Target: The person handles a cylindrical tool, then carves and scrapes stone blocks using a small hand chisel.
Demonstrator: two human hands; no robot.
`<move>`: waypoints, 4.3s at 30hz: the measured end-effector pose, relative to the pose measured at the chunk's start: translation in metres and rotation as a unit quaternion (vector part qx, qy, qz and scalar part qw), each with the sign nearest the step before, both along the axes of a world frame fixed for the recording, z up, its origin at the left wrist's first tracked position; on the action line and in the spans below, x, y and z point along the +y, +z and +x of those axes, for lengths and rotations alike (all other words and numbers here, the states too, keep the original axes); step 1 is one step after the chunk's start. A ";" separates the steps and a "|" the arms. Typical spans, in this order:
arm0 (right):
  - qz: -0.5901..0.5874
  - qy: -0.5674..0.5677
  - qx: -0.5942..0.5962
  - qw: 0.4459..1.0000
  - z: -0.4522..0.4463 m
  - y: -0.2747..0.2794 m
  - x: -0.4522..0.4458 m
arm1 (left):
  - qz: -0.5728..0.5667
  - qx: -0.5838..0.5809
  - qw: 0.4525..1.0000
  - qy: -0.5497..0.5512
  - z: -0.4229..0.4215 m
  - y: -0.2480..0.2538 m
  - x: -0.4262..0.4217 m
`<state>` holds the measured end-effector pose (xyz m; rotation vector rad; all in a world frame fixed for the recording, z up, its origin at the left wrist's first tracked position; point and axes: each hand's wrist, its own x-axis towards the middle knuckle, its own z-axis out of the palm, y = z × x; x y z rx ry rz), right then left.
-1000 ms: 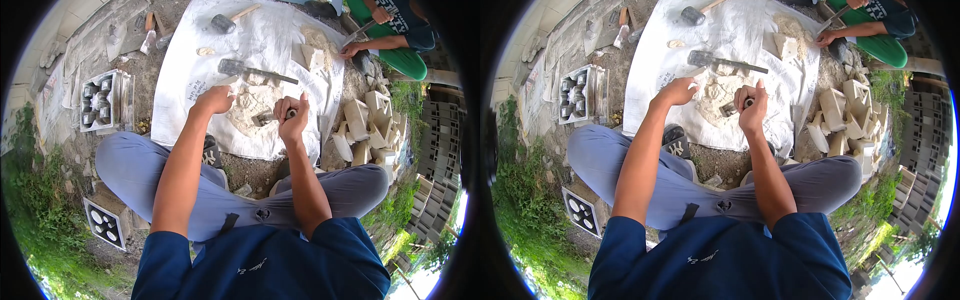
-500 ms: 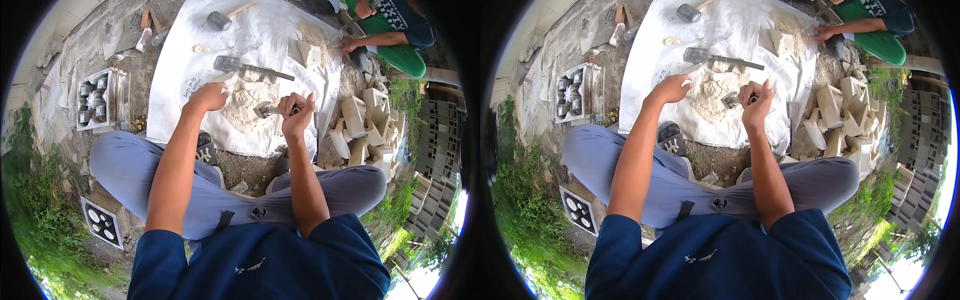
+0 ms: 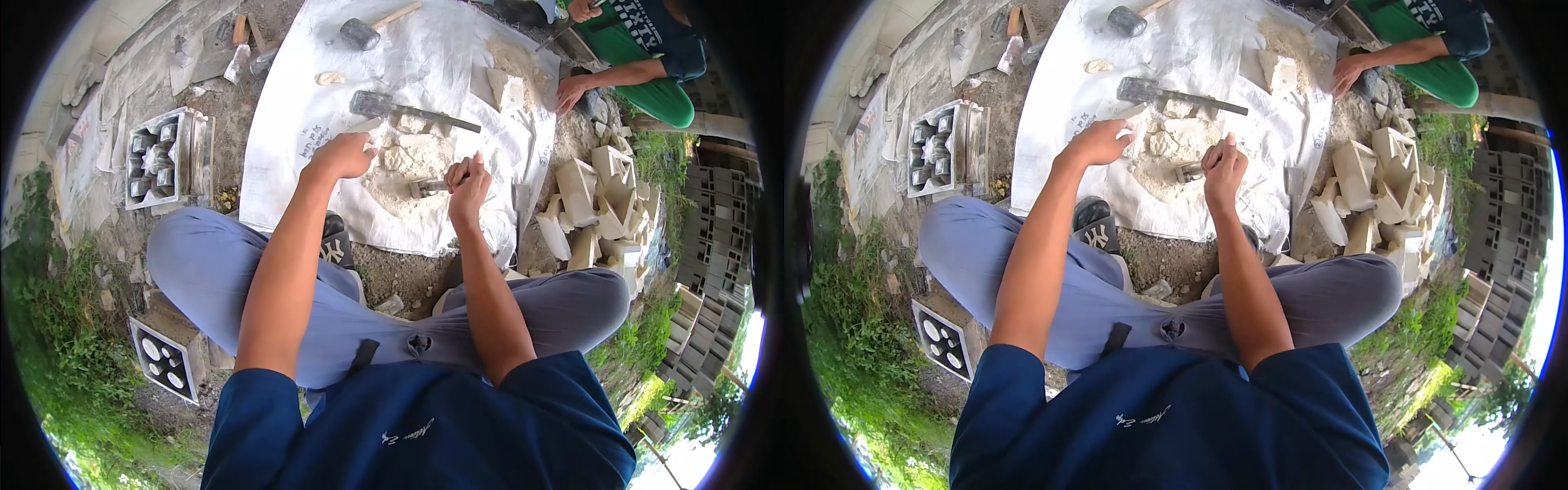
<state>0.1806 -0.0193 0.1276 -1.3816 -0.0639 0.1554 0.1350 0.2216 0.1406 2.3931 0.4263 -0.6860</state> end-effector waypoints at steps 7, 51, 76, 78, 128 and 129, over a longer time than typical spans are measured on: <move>0.083 -0.022 0.005 0.996 0.000 0.060 0.005 | 0.028 0.022 0.999 -0.016 -0.002 -0.002 -0.003; -0.062 -0.037 -0.031 0.997 -0.014 0.018 0.014 | 0.024 0.018 0.999 -0.023 0.008 0.009 -0.009; -0.140 -0.089 -0.065 0.984 -0.039 0.003 -0.027 | 0.008 -0.010 0.998 -0.067 0.011 -0.003 -0.035; -0.045 -0.106 0.010 0.993 -0.039 0.032 -0.026 | 0.007 0.020 0.996 -0.082 0.014 0.005 -0.039; -0.085 -0.081 0.019 0.993 -0.041 0.052 -0.008 | 0.021 0.022 0.996 -0.085 0.009 0.006 -0.031; -0.064 -0.083 -0.003 0.994 -0.040 0.070 -0.006 | 0.012 0.013 0.998 -0.067 0.008 0.016 -0.030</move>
